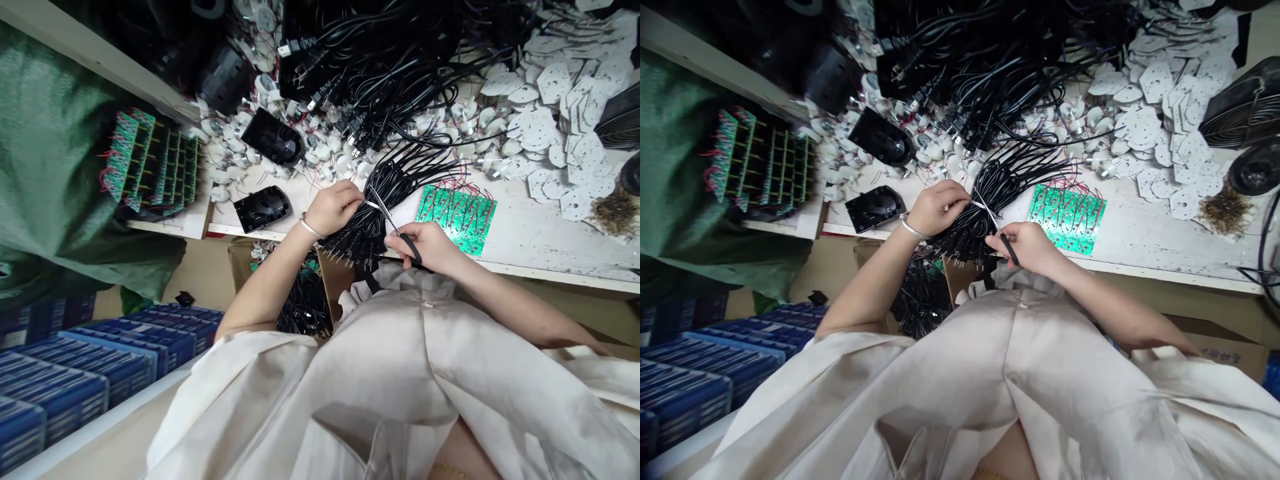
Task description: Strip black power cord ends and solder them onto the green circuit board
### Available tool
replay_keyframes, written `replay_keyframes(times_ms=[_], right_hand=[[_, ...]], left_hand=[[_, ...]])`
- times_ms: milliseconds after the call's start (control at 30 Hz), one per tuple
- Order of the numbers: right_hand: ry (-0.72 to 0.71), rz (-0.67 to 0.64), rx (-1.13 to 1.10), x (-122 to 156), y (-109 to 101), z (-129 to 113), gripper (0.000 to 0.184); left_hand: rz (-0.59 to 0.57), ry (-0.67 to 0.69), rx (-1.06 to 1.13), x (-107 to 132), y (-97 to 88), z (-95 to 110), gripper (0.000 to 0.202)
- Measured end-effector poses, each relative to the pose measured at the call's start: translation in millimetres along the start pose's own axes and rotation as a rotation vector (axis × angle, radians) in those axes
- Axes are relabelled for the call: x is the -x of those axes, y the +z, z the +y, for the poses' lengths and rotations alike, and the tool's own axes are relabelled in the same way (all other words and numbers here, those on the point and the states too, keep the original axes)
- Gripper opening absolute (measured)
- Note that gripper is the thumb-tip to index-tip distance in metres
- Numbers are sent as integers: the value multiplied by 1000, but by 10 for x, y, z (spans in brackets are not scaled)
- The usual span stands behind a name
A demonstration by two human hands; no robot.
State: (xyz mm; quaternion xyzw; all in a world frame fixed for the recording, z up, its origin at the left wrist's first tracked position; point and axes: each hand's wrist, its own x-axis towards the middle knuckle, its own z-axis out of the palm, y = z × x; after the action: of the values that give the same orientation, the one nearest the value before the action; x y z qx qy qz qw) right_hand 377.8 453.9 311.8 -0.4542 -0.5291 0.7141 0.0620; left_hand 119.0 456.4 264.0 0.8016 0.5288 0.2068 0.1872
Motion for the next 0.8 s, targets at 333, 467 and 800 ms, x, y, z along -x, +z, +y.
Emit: replay_keyframes(times_ms=[333,467,800], right_hand=[[192,-176,-17,172,-139,-200,67],[174,-156,1,197,-82,-166,68],[161,-148,-2,199,-96,-172,69]], left_hand=[[94,123,5,2,46,-65,25],[188,176,12,34,102,-63,20],[205,114,5,68,107,-3,17]])
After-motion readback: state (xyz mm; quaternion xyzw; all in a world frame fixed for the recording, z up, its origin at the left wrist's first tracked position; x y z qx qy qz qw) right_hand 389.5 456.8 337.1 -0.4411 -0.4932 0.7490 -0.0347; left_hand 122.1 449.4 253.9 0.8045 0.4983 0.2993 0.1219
